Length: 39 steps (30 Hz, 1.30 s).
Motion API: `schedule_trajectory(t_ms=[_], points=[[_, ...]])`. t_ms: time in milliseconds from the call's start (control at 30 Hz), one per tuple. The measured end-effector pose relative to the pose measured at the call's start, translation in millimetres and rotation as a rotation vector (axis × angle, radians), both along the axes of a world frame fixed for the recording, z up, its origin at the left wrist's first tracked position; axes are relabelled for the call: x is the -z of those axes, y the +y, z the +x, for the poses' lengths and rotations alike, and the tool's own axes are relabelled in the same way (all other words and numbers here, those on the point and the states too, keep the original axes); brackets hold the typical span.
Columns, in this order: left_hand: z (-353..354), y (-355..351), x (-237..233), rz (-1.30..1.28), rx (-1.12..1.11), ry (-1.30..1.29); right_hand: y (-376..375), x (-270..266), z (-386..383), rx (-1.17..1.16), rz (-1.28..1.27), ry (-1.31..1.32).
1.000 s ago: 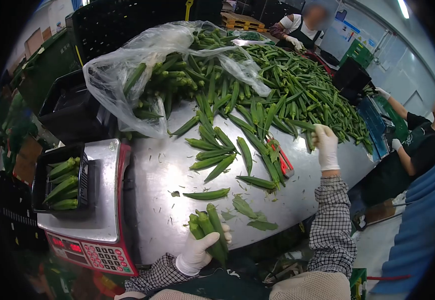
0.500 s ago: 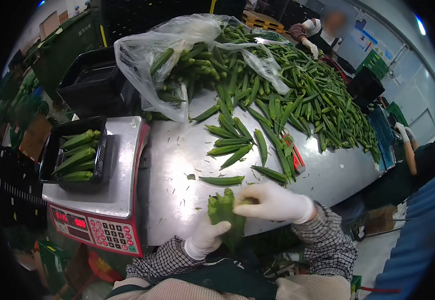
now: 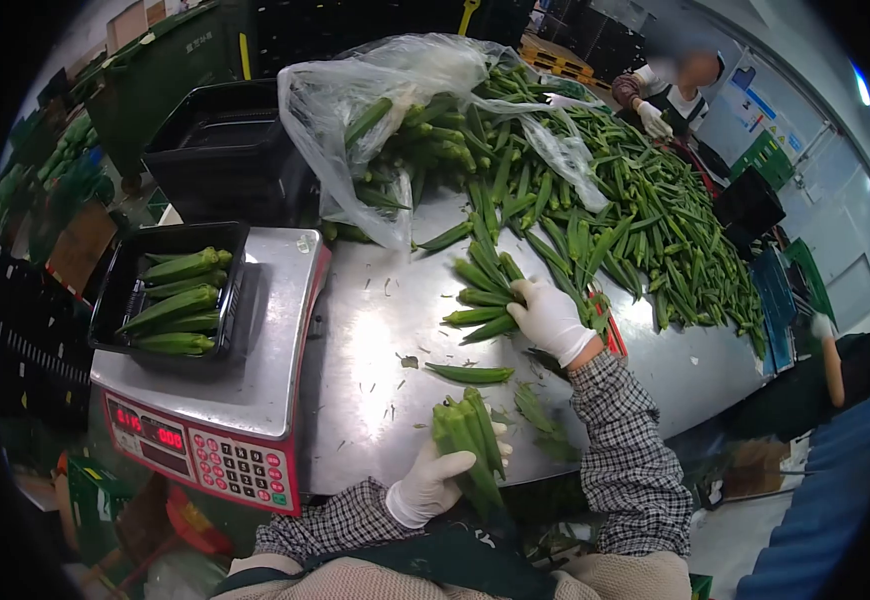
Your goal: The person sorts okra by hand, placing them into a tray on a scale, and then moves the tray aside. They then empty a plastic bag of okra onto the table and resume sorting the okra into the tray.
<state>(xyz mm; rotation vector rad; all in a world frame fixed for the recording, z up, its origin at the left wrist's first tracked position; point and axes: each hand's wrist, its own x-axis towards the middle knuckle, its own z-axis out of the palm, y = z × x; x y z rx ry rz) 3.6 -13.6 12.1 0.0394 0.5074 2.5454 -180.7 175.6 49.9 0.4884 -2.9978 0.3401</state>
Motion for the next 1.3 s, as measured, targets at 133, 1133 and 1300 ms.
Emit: schedule_trajectory(t_ms=[133, 1133, 1300], points=[[1, 1, 2, 0.035, -0.015, -0.030, 10, -7, 16, 0.023, -0.044, -0.253], [0, 4, 1, 0.137, -0.035, 0.071, 53, -52, 95, 0.065, -1.337, -0.696], [-1, -2, 8, 0.293, 0.029, 0.066, -5, -70, 150, 0.113, -1.253, -0.548]])
